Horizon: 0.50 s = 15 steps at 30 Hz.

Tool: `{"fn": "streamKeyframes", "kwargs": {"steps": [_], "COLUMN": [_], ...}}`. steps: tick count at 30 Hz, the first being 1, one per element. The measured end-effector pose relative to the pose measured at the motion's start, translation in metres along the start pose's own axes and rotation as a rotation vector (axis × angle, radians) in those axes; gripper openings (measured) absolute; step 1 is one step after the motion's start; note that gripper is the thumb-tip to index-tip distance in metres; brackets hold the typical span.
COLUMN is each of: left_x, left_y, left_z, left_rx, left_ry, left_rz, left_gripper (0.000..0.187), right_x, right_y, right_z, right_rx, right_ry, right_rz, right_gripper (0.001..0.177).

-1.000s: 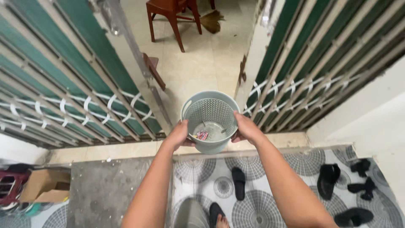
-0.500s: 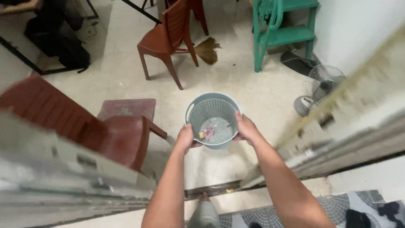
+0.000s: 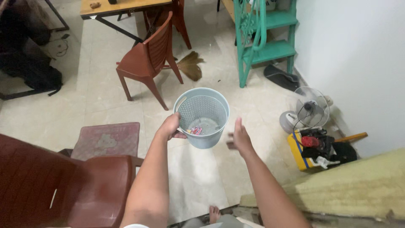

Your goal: The person empties trash from a small bin into a larger one, then organizes various electronic items on a desk including a VR headset, a hair dryer, and a computer monitor, wrapping cords and plugging in a power adapter.

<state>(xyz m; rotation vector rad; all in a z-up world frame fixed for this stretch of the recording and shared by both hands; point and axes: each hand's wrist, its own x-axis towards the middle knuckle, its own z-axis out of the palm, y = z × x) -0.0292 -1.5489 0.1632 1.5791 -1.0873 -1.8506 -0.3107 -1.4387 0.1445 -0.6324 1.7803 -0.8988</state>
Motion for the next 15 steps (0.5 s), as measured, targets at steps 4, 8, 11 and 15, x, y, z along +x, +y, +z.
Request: {"fn": "streamKeyframes", "kwargs": {"steps": [4, 8, 11, 15], "left_x": [0.036, 0.083, 0.121, 0.156], "left_y": [0.028, 0.071, 0.107, 0.131], "left_z": [-0.006, -0.01, -0.003, 0.035], "left_rx": [0.023, 0.075, 0.138, 0.315], "left_ry": [-0.006, -0.084, -0.191, -0.403], "left_rz": [0.013, -0.008, 0.034, 0.039], "left_gripper": [0.059, 0.059, 0.062, 0.063], "right_x": [0.027, 0.018, 0.03, 0.026], "right_y": [0.109, 0.174, 0.185, 0.177], "right_z": [-0.026, -0.044, -0.063, -0.072], "right_rx": [-0.862, -1.366, -1.348, -1.164], "right_ry": [-0.014, -0.541, -0.352, -0.089], "right_rz": [0.031, 0.306, 0.531, 0.799], "right_gripper": [0.083, 0.053, 0.05, 0.051]}}
